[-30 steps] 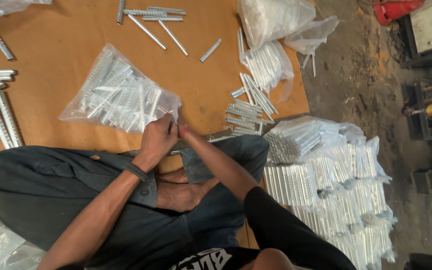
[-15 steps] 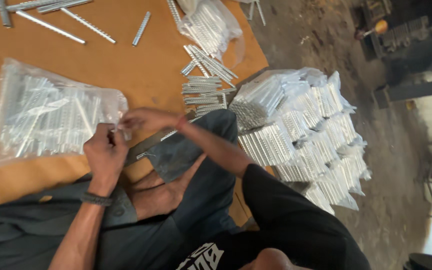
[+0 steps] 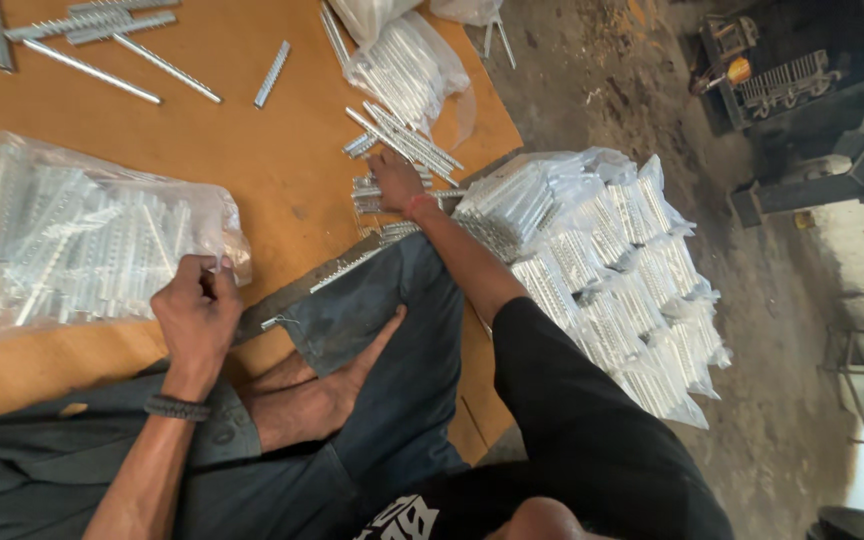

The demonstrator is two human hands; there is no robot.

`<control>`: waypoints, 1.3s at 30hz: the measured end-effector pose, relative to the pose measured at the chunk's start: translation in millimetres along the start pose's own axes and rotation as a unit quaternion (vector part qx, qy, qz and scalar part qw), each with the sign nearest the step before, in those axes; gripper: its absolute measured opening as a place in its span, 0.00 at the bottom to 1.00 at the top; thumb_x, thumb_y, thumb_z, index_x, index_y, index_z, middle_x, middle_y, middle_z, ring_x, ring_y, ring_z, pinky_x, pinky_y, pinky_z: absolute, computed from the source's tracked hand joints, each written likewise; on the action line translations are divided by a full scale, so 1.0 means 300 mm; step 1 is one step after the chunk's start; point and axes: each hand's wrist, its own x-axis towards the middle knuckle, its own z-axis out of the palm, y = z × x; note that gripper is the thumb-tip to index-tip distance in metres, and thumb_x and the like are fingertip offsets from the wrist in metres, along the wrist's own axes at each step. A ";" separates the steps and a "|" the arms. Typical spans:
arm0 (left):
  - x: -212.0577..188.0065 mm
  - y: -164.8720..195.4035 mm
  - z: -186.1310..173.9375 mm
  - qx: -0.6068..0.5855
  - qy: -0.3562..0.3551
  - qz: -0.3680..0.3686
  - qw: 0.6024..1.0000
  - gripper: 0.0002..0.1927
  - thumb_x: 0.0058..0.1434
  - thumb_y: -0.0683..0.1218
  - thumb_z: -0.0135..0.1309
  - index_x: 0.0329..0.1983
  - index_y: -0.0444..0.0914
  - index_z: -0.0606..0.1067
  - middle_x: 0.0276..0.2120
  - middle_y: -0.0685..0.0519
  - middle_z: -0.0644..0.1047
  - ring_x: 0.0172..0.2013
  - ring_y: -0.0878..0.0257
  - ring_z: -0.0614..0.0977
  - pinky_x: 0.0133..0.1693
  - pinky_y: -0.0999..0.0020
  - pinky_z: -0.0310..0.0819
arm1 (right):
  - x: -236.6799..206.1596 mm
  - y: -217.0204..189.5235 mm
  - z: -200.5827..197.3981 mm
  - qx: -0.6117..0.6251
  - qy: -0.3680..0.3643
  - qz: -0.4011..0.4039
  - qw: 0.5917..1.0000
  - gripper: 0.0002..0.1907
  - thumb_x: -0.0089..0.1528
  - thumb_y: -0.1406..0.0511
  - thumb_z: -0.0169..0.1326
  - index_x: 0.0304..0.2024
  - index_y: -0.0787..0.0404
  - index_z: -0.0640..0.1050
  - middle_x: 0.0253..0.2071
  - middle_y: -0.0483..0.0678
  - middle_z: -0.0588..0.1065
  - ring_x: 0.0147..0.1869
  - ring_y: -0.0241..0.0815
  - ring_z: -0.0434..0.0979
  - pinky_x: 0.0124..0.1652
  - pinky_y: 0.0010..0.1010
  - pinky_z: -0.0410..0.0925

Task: The person sits on the floor and packs small metal rods into a clear plastic bag. They pick up the rods from a pile on the floor and place them into the bag, repeating this action throughout the clip.

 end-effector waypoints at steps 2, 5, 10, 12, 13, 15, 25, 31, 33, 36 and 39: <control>-0.013 0.003 -0.011 -0.001 0.010 0.023 1.000 0.06 0.54 0.40 0.47 0.27 0.31 0.66 0.14 0.47 0.67 0.15 0.59 0.69 0.20 0.69 0.61 | -0.011 -0.010 -0.029 0.033 -0.046 0.012 0.998 0.23 0.37 0.64 0.54 0.34 0.60 0.66 0.34 0.52 0.64 0.40 0.51 0.65 0.37 0.37 0.62; -0.030 0.007 -0.019 -0.007 0.012 0.002 1.000 0.06 0.54 0.40 0.48 0.26 0.31 0.67 0.13 0.47 0.66 0.14 0.59 0.69 0.19 0.69 0.61 | -0.035 -0.035 -0.045 0.048 -0.039 0.010 0.998 0.20 0.37 0.63 0.53 0.31 0.62 0.66 0.32 0.52 0.64 0.37 0.52 0.66 0.35 0.37 0.62; -0.040 0.014 -0.028 -0.019 0.016 0.007 1.000 0.05 0.54 0.40 0.47 0.26 0.32 0.66 0.13 0.46 0.67 0.14 0.59 0.69 0.19 0.69 0.60 | -0.065 -0.071 -0.012 0.041 0.013 0.021 0.999 0.15 0.38 0.63 0.53 0.26 0.61 0.67 0.29 0.53 0.67 0.34 0.52 0.68 0.33 0.38 0.62; -0.039 0.013 -0.035 -0.014 0.012 0.007 1.000 0.05 0.53 0.40 0.47 0.26 0.32 0.66 0.13 0.46 0.66 0.13 0.58 0.69 0.18 0.69 0.60 | -0.063 -0.084 -0.007 0.084 0.007 0.060 0.995 0.13 0.39 0.65 0.52 0.25 0.61 0.67 0.28 0.54 0.69 0.34 0.54 0.68 0.31 0.39 0.61; -0.038 0.010 -0.040 -0.014 0.012 0.010 1.000 0.05 0.53 0.40 0.47 0.25 0.32 0.66 0.13 0.46 0.66 0.13 0.58 0.69 0.18 0.68 0.60 | -0.058 -0.093 -0.009 0.125 0.052 0.051 0.990 0.12 0.41 0.66 0.51 0.26 0.61 0.67 0.28 0.54 0.69 0.33 0.54 0.68 0.31 0.38 0.61; -0.034 0.004 -0.043 -0.018 0.021 0.019 0.999 0.05 0.52 0.39 0.46 0.25 0.32 0.66 0.13 0.46 0.67 0.14 0.57 0.69 0.18 0.68 0.60 | -0.041 -0.107 -0.020 0.201 0.134 0.026 0.970 0.09 0.46 0.68 0.50 0.29 0.62 0.66 0.27 0.55 0.68 0.33 0.53 0.67 0.32 0.36 0.61; 0.027 0.006 -0.012 -0.022 0.010 -0.002 1.000 0.05 0.52 0.39 0.47 0.25 0.33 0.66 0.12 0.47 0.65 0.12 0.59 0.67 0.17 0.69 0.58 | 0.082 -0.232 -0.068 0.652 0.259 0.021 0.712 0.11 0.46 0.76 0.44 0.32 0.62 0.65 0.30 0.44 0.65 0.33 0.31 0.64 0.34 0.22 0.61; 0.069 0.010 0.020 -0.010 0.020 0.003 1.000 0.05 0.52 0.40 0.47 0.25 0.32 0.66 0.12 0.47 0.65 0.12 0.62 0.66 0.17 0.70 0.58 | 0.153 -0.338 0.091 0.769 0.173 0.054 0.613 0.10 0.48 0.77 0.44 0.31 0.62 0.63 0.29 0.44 0.65 0.34 0.33 0.65 0.34 0.24 0.62; 0.074 0.011 0.034 -0.011 0.017 -0.001 1.000 0.05 0.52 0.40 0.47 0.25 0.32 0.66 0.12 0.48 0.65 0.12 0.63 0.66 0.17 0.71 0.58 | 0.155 -0.321 0.114 0.747 0.163 0.063 0.641 0.10 0.49 0.78 0.43 0.30 0.63 0.63 0.29 0.45 0.65 0.34 0.34 0.65 0.34 0.24 0.62; 0.090 0.018 0.061 -0.014 0.004 -0.018 1.000 0.05 0.52 0.40 0.47 0.26 0.31 0.66 0.11 0.49 0.65 0.11 0.64 0.65 0.17 0.72 0.58 | 0.155 -0.276 0.125 0.752 0.168 0.012 0.637 0.10 0.48 0.78 0.43 0.30 0.63 0.62 0.30 0.46 0.65 0.39 0.35 0.68 0.38 0.24 0.63; 0.097 0.027 0.074 -0.009 -0.001 -0.032 0.999 0.06 0.53 0.40 0.47 0.25 0.31 0.66 0.11 0.49 0.65 0.11 0.65 0.65 0.17 0.72 0.58 | 0.153 -0.256 0.138 0.726 0.176 0.007 0.665 0.09 0.48 0.78 0.43 0.27 0.62 0.63 0.28 0.46 0.66 0.38 0.35 0.69 0.37 0.24 0.64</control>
